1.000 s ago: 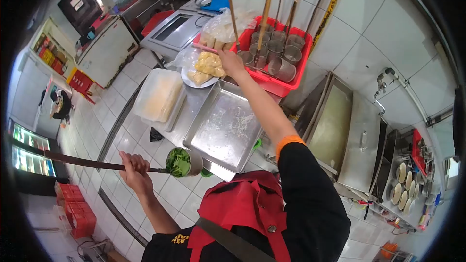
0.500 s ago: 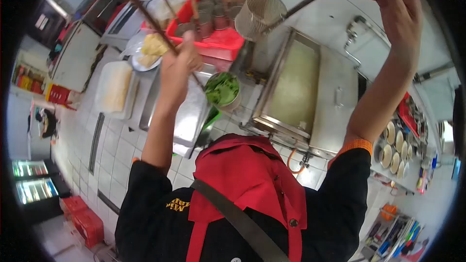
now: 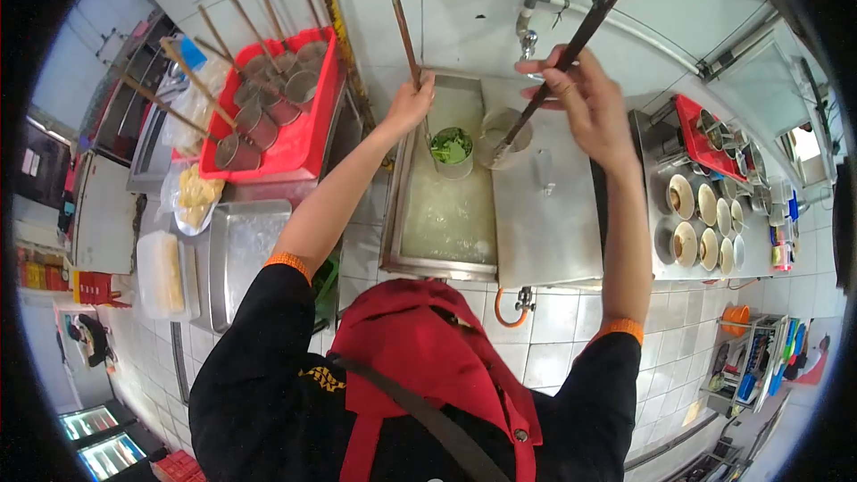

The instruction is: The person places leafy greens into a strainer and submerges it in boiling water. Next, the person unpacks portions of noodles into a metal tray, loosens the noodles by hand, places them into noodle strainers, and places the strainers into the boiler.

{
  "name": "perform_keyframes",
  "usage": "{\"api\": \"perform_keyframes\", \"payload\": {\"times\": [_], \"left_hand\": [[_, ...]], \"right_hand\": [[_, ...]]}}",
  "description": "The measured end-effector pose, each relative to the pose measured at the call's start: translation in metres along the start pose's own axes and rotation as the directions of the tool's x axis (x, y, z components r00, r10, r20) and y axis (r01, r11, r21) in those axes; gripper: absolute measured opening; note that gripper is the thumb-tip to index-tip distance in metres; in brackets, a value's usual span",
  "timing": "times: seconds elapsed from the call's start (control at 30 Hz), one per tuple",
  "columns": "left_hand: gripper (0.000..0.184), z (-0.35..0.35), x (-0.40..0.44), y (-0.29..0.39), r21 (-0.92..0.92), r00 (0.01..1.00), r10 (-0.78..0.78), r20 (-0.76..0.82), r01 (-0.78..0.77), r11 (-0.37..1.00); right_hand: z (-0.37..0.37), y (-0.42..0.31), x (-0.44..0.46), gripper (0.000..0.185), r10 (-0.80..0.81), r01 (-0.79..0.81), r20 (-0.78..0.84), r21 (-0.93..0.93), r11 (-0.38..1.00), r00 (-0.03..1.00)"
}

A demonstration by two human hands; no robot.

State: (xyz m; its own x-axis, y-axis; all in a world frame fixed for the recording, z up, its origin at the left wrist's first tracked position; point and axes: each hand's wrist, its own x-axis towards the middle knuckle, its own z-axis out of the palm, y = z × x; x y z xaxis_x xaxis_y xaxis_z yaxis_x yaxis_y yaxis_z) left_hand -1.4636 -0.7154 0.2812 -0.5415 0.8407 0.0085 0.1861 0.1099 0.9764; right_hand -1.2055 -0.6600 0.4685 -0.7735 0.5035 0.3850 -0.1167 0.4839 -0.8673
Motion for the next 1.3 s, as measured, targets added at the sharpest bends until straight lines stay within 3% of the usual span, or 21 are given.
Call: {"api": "perform_keyframes", "payload": {"times": [0.13,0.2,0.27,0.33,0.4,0.53,0.6,0.63,0.67,0.7,0.73,0.8,0.87,1.0,1.07,1.1,1.13,1.17,1.23,1.3], "left_hand": [[0.052,0.024,0.037,-0.021,0.059,0.993,-0.114,-0.013,0.115,0.992],[0.051,0.031,0.054,-0.027,0.134,0.991,0.053,-0.125,-0.036,0.990],[0.050,0.032,0.075,-0.040,0.103,0.989,0.021,-0.149,-0.006,0.995],[0.048,0.031,0.098,-0.055,0.069,0.985,-0.008,-0.170,0.020,0.997],[0.046,0.031,0.119,-0.068,-0.070,0.971,0.108,-0.214,-0.125,0.990],[0.036,0.022,0.132,-0.060,-0.046,0.954,0.181,-0.241,-0.197,0.979],[0.032,0.017,0.133,-0.048,-0.367,0.983,-0.014,-0.185,-0.056,0.929],[0.046,0.003,0.133,-0.048,-0.086,0.994,-0.030,-0.105,0.021,0.996],[0.046,0.001,0.124,-0.052,-0.088,0.993,-0.038,-0.112,0.028,0.996],[0.050,-0.001,0.115,-0.054,0.016,0.972,-0.001,-0.236,0.005,1.000],[0.054,-0.004,0.100,-0.051,0.126,0.936,0.044,-0.350,0.000,0.992],[0.058,-0.024,0.063,-0.045,0.127,0.943,0.037,-0.332,0.006,0.992],[0.052,-0.041,0.014,-0.043,0.010,0.990,-0.071,-0.123,0.073,0.997],[0.037,-0.079,-0.096,-0.037,-0.163,0.995,-0.086,-0.057,0.075,0.984],[0.030,-0.098,-0.148,-0.063,-0.073,0.979,0.051,-0.197,-0.067,0.995],[0.030,-0.111,-0.178,-0.054,-0.060,0.967,0.057,-0.250,-0.074,0.995],[0.026,-0.125,-0.209,-0.039,0.128,0.952,0.094,-0.292,-0.059,0.990],[0.023,-0.141,-0.238,-0.032,0.308,0.937,0.125,-0.327,-0.019,0.951],[0.022,-0.171,-0.290,-0.036,0.300,0.883,0.100,-0.459,0.048,0.953],[0.020,-0.205,-0.334,-0.043,0.290,0.805,0.073,-0.589,0.126,0.949]], "right_hand": [[0.013,0.080,0.031,0.015,0.015,-0.015,-0.001,0.075,0.997,1.000],[0.024,0.115,0.048,0.014,-0.023,0.019,0.033,0.120,0.993,0.999],[0.036,0.128,0.066,0.012,-0.001,0.001,0.027,-0.002,1.000,1.000],[0.045,0.132,0.083,0.012,-0.034,0.030,0.030,0.105,0.994,0.999],[0.051,0.131,0.099,0.012,-0.024,0.020,0.043,0.096,0.995,0.999],[0.068,0.168,0.137,0.015,-0.138,0.138,0.107,-0.001,0.990,0.985],[0.077,0.193,0.148,0.015,-0.023,0.032,0.094,-0.105,0.994,0.995],[0.080,0.199,0.150,0.015,-0.017,0.028,0.105,-0.100,0.995,0.994],[0.083,0.203,0.152,0.014,-0.020,0.018,0.053,0.038,0.999,0.998],[0.084,0.206,0.159,0.014,-0.024,0.023,0.001,0.177,0.984,1.000],[0.086,0.210,0.166,0.014,-0.027,0.025,0.010,0.184,0.983,1.000],[0.085,0.215,0.172,0.014,0.025,-0.037,0.045,0.295,0.955,0.999],[0.083,0.207,0.171,0.015,0.058,-0.067,0.047,0.215,0.974,0.997],[0.088,0.208,0.175,0.020,0.128,-0.138,0.057,0.230,0.963,0.990],[0.093,0.225,0.176,0.039,0.014,-0.016,-0.049,-0.038,0.999,0.999],[0.098,0.235,0.175,0.051,0.018,-0.040,-0.145,-0.152,0.988,0.989],[0.101,0.243,0.169,0.064,0.006,-0.068,-0.236,-0.254,0.965,0.972],[0.104,0.243,0.164,0.084,0.060,-0.103,-0.265,-0.153,0.983,0.963],[0.113,0.232,0.150,0.096,0.019,-0.048,-0.310,-0.085,0.995,0.951],[0.127,0.209,0.133,0.099,0.089,-0.199,-0.391,-0.251,0.947,0.916]]}}
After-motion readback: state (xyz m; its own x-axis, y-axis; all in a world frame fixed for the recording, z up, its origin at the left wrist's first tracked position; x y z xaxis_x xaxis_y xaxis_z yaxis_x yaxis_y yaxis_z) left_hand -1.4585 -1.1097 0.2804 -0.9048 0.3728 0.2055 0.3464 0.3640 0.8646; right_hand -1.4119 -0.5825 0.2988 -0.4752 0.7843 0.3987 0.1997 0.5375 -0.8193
